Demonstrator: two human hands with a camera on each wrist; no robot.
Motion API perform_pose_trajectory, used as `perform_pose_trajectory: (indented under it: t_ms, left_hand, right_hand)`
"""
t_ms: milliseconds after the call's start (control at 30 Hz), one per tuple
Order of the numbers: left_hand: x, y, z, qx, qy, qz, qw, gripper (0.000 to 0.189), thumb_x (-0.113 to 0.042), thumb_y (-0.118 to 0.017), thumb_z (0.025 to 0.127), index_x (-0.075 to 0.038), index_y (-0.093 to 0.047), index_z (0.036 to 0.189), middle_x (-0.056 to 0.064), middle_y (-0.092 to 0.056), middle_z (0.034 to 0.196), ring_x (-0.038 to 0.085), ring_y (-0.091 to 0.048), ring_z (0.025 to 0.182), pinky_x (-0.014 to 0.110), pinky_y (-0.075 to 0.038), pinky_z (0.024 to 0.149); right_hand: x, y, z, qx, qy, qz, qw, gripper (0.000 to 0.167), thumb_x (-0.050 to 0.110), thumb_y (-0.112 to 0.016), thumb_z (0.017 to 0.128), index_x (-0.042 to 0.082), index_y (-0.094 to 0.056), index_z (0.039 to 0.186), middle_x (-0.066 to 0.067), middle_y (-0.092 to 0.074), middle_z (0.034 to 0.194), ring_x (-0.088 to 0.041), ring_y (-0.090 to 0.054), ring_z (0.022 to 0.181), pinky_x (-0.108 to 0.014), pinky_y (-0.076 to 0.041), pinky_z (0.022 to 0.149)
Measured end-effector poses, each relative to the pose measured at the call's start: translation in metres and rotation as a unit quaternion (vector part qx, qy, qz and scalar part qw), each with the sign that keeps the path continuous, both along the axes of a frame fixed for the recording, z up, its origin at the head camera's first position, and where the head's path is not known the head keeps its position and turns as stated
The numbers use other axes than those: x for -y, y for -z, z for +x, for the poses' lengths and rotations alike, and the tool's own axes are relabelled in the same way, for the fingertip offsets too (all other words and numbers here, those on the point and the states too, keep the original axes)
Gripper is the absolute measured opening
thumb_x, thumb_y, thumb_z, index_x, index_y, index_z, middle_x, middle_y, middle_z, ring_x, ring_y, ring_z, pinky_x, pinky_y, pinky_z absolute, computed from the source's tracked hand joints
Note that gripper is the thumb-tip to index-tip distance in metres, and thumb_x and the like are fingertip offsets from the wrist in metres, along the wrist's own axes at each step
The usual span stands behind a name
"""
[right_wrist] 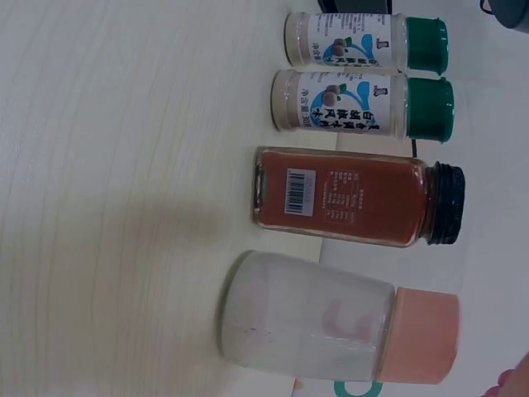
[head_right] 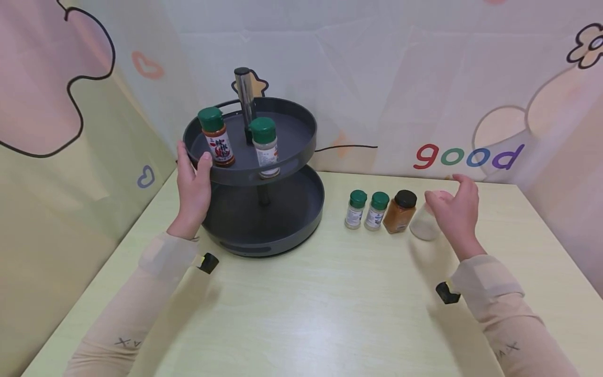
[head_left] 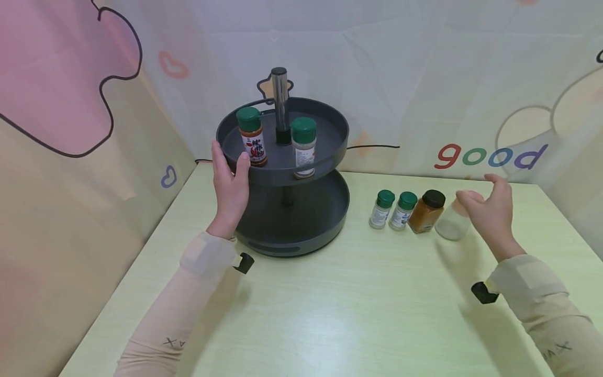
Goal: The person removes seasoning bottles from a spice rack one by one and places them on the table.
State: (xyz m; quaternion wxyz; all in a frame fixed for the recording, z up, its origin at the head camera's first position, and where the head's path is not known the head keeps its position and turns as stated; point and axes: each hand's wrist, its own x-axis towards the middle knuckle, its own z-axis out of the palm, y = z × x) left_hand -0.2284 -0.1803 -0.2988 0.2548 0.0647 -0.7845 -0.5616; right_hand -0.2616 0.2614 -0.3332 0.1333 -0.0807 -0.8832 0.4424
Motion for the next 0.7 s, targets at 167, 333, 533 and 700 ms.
perform_pose_trajectory:
  t_ms: [167, 333, 533, 700]
  left_hand:
    - [-0.001, 0.0, 0.002, 0.0, 0.004, -0.002, 1.0, 0.076, -0.045, -0.041, 0.087, -0.014, 0.0, 0.143, -0.001, 0.001, 0.15, 0.013, -0.001, 0.137, 0.039, -0.008, 0.111]
    - [-0.003, -0.001, 0.005, 0.01, 0.012, 0.001, 0.9999, 0.077, -0.045, -0.041, 0.087, -0.016, 0.002, 0.143, -0.003, 0.002, 0.15, 0.013, 0.001, 0.137, 0.039, -0.007, 0.111]
    - [-0.005, -0.003, 0.01, 0.012, 0.023, 0.01, 0.9996, 0.077, -0.044, -0.042, 0.087, -0.016, 0.003, 0.143, -0.004, 0.004, 0.15, 0.011, 0.003, 0.137, 0.038, -0.007, 0.111]
    - [-0.009, -0.004, 0.015, 0.013, 0.029, 0.021, 0.9993, 0.078, -0.043, -0.044, 0.087, -0.016, 0.004, 0.143, -0.005, 0.006, 0.15, 0.011, 0.005, 0.137, 0.038, -0.005, 0.112]
  right_hand:
    - [0.002, -0.002, 0.002, -0.004, -0.005, -0.003, 1.0, 0.077, 0.038, -0.054, 0.081, 0.005, -0.017, 0.139, -0.017, -0.019, 0.142, -0.032, -0.035, 0.12, -0.044, -0.009, 0.11]
    - [0.004, -0.003, 0.004, -0.003, -0.01, -0.005, 0.9999, 0.075, 0.039, -0.053, 0.082, 0.006, -0.017, 0.139, -0.019, -0.024, 0.139, -0.031, -0.039, 0.119, -0.044, -0.009, 0.11]
    - [0.003, -0.003, 0.006, 0.007, -0.019, -0.001, 0.9998, 0.074, 0.042, -0.051, 0.083, 0.008, -0.016, 0.14, -0.014, -0.021, 0.143, -0.011, -0.052, 0.106, -0.042, -0.022, 0.107]
    - [0.003, -0.003, 0.007, 0.007, -0.025, -0.007, 0.9996, 0.072, 0.04, -0.049, 0.084, 0.009, -0.015, 0.14, -0.01, -0.015, 0.147, -0.025, -0.04, 0.123, -0.045, -0.023, 0.106]
